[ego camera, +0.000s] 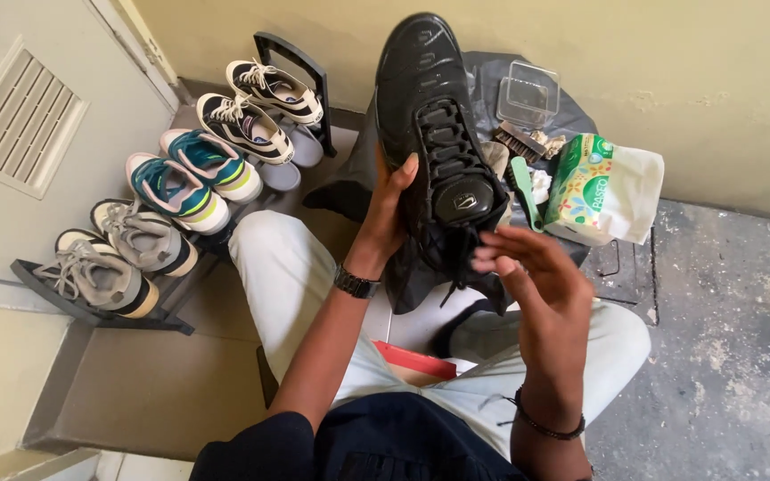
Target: The person wipes a black sneaker with a cloth, rotating it to clean the upper, sides, and heel. The shoe is held in one hand while the other hand rubs the surface with the cloth.
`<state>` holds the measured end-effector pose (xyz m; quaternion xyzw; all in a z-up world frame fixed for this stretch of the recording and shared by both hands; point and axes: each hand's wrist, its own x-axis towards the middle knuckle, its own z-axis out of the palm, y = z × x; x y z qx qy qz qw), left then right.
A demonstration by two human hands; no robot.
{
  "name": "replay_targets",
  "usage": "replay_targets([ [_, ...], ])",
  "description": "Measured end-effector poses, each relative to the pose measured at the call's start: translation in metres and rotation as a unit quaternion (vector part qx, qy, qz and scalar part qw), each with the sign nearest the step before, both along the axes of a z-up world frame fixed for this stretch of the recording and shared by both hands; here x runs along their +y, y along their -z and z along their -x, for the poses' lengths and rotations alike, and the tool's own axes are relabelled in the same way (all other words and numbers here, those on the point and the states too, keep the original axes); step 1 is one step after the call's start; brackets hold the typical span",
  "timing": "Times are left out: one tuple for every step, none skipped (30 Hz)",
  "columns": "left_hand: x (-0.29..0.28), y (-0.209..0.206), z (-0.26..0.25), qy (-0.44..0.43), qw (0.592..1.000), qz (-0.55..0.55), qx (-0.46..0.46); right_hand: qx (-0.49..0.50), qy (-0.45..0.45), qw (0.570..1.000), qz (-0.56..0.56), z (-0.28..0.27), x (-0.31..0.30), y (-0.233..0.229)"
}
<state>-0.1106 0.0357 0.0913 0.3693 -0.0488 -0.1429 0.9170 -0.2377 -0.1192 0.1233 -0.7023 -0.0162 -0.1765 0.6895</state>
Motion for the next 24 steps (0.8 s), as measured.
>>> replay_targets([
  [-0.006, 0.020, -0.004, 0.000, 1.000, 0.002, 0.000, 0.000, 0.000, 1.000, 0.002, -0.003, -0.002, 0.006],
  [-0.013, 0.040, -0.010, -0.053, 0.995, -0.043, -0.074, 0.048, -0.022, 0.994, -0.101, -0.006, -0.005, 0.012],
  [-0.022, 0.060, -0.016, -0.106, 0.979, -0.087, -0.148, 0.095, -0.044, 0.974, -0.202, -0.009, -0.009, 0.017],
  [-0.025, 0.076, -0.022, -0.104, 0.980, -0.086, -0.148, 0.094, -0.041, 0.974, -0.201, -0.017, -0.021, 0.040],
  [-0.028, 0.092, -0.029, -0.113, 0.972, -0.105, -0.179, 0.110, -0.095, 0.949, -0.279, -0.025, -0.034, 0.064],
  [-0.031, 0.109, -0.035, -0.121, 0.962, -0.127, -0.209, 0.124, -0.145, 0.915, -0.356, -0.031, -0.046, 0.088],
  [-0.033, 0.117, -0.038, -0.116, 0.963, -0.127, -0.209, 0.123, -0.141, 0.915, -0.358, -0.037, -0.045, 0.096],
  [-0.035, 0.125, -0.043, -0.108, 0.962, -0.125, -0.216, 0.103, -0.153, 0.900, -0.395, -0.044, -0.044, 0.104],
  [-0.036, 0.132, -0.047, -0.101, 0.962, -0.122, -0.223, 0.082, -0.164, 0.883, -0.432, -0.051, -0.043, 0.113],
  [-0.039, 0.132, -0.047, -0.099, 0.962, -0.123, -0.221, 0.082, -0.162, 0.883, -0.434, -0.053, -0.030, 0.091],
  [-0.041, 0.131, -0.047, -0.089, 0.966, -0.126, -0.209, 0.098, -0.140, 0.871, -0.461, -0.054, -0.018, 0.069],
  [-0.041, 0.130, -0.047, -0.083, 0.968, -0.130, -0.197, 0.114, -0.121, 0.857, -0.487, -0.057, -0.003, 0.047],
  [-0.039, 0.116, -0.044, -0.085, 0.968, -0.132, -0.195, 0.116, -0.122, 0.856, -0.489, -0.061, -0.005, 0.048],
  [-0.037, 0.102, -0.040, -0.061, 0.972, -0.128, -0.188, 0.123, -0.101, 0.848, -0.506, -0.063, -0.006, 0.051],
  [-0.035, 0.089, -0.035, -0.038, 0.975, -0.123, -0.181, 0.130, -0.081, 0.839, -0.523, -0.065, -0.006, 0.054],
  [-0.035, 0.098, -0.041, -0.040, 0.975, -0.127, -0.175, 0.136, -0.081, 0.836, -0.526, -0.066, -0.007, 0.052],
  [-0.035, 0.107, -0.046, -0.001, 0.984, -0.070, -0.167, 0.131, -0.087, 0.836, -0.525, -0.066, -0.008, 0.050],
  [-0.035, 0.115, -0.052, 0.036, 0.987, -0.011, -0.159, 0.125, -0.093, 0.838, -0.524, -0.068, -0.009, 0.047],
  [-0.038, 0.131, -0.049, 0.034, 0.987, -0.014, -0.155, 0.129, -0.094, 0.835, -0.526, -0.065, -0.014, 0.049],
  [-0.041, 0.144, -0.052, 0.075, 0.993, 0.034, -0.089, 0.128, -0.101, 0.828, -0.537, -0.067, -0.018, 0.049],
  [-0.043, 0.157, -0.056, 0.114, 0.990, 0.081, -0.022, 0.127, -0.108, 0.820, -0.547, -0.069, -0.023, 0.048],
  [-0.050, 0.181, -0.061, 0.116, 0.990, 0.080, -0.027, 0.122, -0.111, 0.821, -0.547, -0.071, -0.023, 0.048],
  [-0.057, 0.206, -0.067, 0.116, 0.986, 0.112, 0.032, 0.122, -0.121, 0.802, -0.572, -0.073, -0.024, 0.047],
  [-0.063, 0.233, -0.068, 0.114, 0.978, 0.144, 0.095, 0.126, -0.129, 0.782, -0.597, -0.073, -0.023, 0.049],
])
